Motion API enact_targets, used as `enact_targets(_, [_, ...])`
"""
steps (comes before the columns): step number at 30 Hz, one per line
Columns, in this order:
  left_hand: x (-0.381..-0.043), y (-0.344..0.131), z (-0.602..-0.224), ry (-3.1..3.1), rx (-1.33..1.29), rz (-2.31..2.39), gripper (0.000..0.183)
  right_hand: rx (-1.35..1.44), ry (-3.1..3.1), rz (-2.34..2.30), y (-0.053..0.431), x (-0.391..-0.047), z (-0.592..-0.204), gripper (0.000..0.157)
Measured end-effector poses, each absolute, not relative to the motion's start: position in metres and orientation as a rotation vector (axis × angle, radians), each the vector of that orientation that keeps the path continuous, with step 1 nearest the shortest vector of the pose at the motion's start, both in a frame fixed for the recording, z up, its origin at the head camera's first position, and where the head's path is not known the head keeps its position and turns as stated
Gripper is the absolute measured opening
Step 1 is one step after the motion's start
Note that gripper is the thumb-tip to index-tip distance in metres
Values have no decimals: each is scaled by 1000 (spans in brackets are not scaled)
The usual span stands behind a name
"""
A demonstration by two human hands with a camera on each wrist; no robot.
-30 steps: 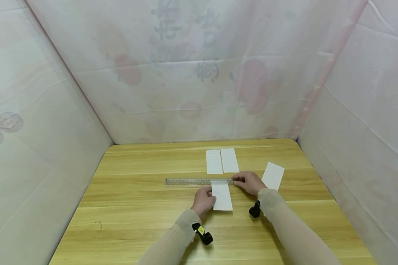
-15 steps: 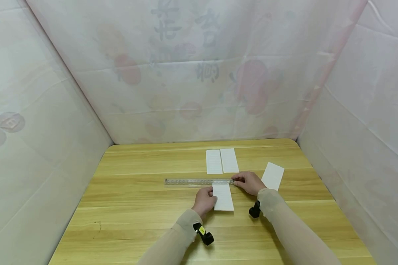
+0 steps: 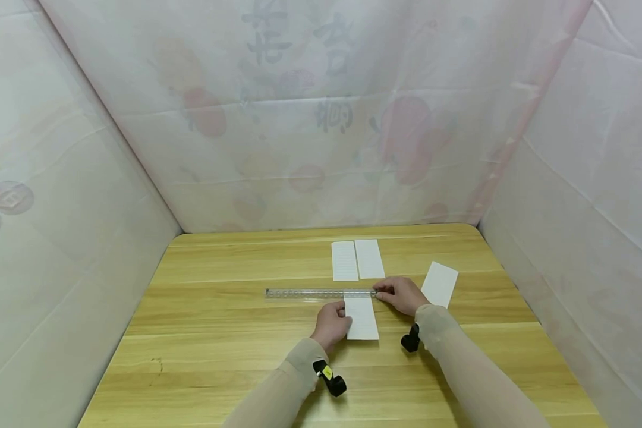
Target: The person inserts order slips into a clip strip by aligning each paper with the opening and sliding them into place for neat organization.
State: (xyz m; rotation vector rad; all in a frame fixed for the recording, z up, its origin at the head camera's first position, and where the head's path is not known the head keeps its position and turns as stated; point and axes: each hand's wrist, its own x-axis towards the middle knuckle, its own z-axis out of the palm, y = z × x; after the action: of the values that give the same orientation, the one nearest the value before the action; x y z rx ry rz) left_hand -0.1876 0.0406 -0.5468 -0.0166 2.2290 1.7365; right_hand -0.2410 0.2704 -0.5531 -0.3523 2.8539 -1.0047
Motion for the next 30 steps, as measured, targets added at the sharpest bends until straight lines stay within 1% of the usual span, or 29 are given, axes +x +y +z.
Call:
enact_targets(24, [-187,46,-547,2243,6,1714,50,-381,2861,-1009,273,-241,-556,20])
enact_targets(30, [-185,45,-550,2249,-1,1731,47,-399,2871,-1017,273,-241,-556,20])
